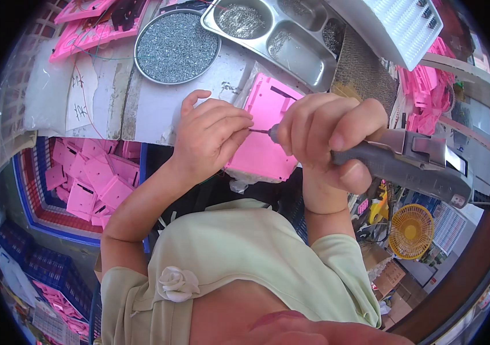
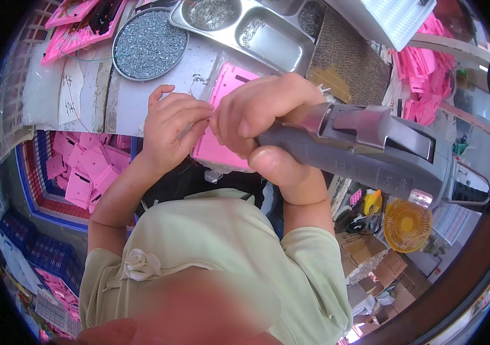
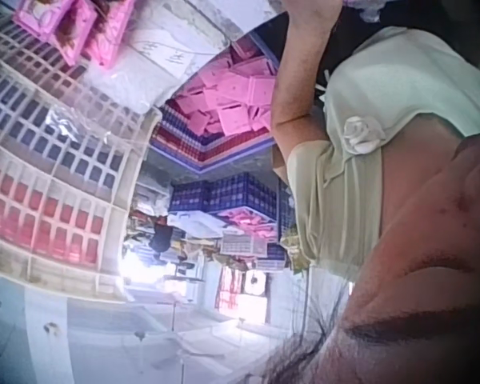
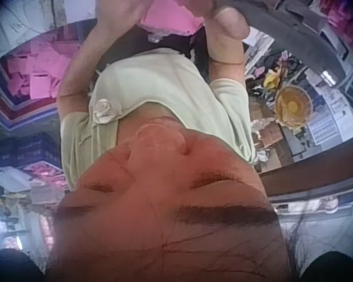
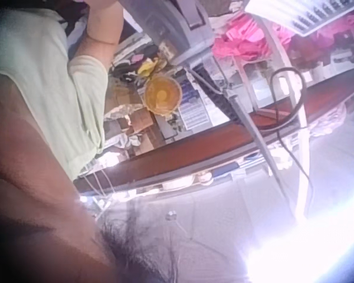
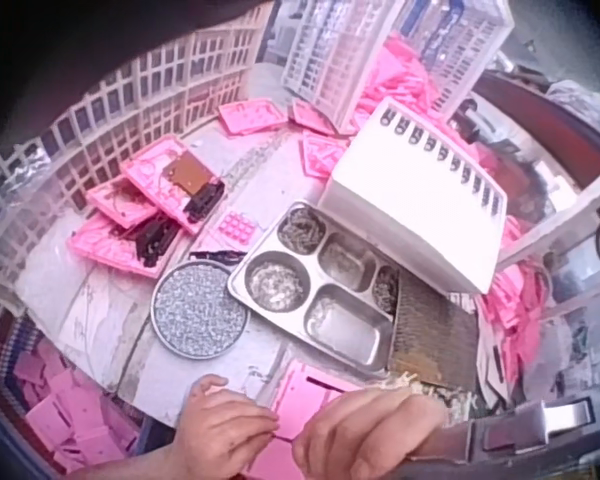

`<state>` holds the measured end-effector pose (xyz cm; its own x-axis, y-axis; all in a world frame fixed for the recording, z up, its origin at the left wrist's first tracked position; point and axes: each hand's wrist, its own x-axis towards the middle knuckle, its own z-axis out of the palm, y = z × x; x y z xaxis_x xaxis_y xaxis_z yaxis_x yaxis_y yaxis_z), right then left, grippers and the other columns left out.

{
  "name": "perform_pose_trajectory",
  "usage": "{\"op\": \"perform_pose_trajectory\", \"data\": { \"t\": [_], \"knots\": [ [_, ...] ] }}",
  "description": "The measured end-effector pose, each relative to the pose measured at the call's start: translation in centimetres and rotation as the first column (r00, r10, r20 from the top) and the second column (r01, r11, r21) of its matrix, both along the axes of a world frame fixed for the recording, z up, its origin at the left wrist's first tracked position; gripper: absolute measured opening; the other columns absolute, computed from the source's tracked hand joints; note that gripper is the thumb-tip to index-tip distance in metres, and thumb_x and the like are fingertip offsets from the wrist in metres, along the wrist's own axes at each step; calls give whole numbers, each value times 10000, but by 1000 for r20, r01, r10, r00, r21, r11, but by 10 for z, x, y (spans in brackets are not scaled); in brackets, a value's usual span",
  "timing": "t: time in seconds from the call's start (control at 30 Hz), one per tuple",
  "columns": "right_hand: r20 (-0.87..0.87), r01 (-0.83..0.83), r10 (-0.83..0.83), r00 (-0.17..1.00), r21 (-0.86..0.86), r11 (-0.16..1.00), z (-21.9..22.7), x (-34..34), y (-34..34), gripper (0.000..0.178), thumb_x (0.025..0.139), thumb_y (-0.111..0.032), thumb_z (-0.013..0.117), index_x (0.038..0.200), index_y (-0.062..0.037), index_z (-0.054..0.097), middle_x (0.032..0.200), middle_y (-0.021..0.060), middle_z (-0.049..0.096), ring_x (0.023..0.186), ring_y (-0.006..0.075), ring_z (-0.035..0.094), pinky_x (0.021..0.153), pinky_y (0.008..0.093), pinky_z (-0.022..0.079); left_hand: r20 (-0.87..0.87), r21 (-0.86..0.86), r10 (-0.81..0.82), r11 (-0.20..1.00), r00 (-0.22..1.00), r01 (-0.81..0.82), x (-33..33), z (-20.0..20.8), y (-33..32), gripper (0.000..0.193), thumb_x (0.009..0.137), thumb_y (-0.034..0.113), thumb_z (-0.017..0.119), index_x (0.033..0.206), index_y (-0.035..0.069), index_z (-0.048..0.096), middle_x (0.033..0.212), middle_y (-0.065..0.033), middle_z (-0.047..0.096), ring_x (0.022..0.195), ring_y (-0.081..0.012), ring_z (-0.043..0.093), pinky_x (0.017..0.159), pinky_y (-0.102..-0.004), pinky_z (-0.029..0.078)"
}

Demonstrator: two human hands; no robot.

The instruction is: Assemble and solder components into a pink plastic toy housing at a factory workbench.

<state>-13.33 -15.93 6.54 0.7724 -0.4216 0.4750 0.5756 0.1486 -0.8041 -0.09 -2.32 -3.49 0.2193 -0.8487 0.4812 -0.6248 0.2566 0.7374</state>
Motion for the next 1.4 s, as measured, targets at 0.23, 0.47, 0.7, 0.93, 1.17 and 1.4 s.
{"op": "perform_pose_trajectory", "data": {
  "t": [0.23,0.47,0.7,0.93,1.17,1.4],
  "knots": [
    [17,20,-21,1000,77,997,-3,3,13,312,895,-180,755,991,-26,501,644,54,525,540,156,502,525,336,448,137,-106,21,994,990,-6,10,7,5,214,760,146,830,929,134,699,936,15,722,905,-180,668,1045,-456,360],
    [-182,134,-130,975,11,991,-3,-5,26,289,933,-276,697,1015,-80,501,580,17,513,483,152,489,495,343,427,36,117,-221,969,975,216,53,19,-1,479,761,232,821,1197,100,674,1261,-105,634,1129,-320,594,1030,-489,380],
    [-210,140,-141,968,-17,990,-11,-5,29,274,941,-262,689,1010,-78,498,577,21,505,479,152,478,501,351,430,199,263,-150,960,968,95,8,1,20,725,725,395,842,1361,138,607,1466,-126,499,1255,-354,507,1079,-500,348],
    [-205,136,-131,970,8,991,-12,-9,30,255,952,-243,677,1014,-70,499,575,21,488,484,149,469,522,342,433,256,55,228,967,939,-249,79,2,-26,244,837,211,777,1025,77,698,1037,-115,677,981,-318,651,891,-439,487],
    [-238,121,-111,965,29,992,-20,2,35,250,946,-209,683,1007,-55,495,584,29,496,487,139,463,513,345,419,558,162,167,939,813,-304,106,-20,-40,152,886,258,726,938,115,737,917,-14,666,946,-246,637,854,-423,432],
    [-358,129,-141,923,-57,990,-26,8,38,213,928,-122,685,950,-50,486,611,63,526,494,141,469,517,339,430,465,83,205,958,861,-273,101,-26,-41,161,895,249,724,879,89,712,900,-26,672,937,-243,639,842,-424,429]
  ]
}}
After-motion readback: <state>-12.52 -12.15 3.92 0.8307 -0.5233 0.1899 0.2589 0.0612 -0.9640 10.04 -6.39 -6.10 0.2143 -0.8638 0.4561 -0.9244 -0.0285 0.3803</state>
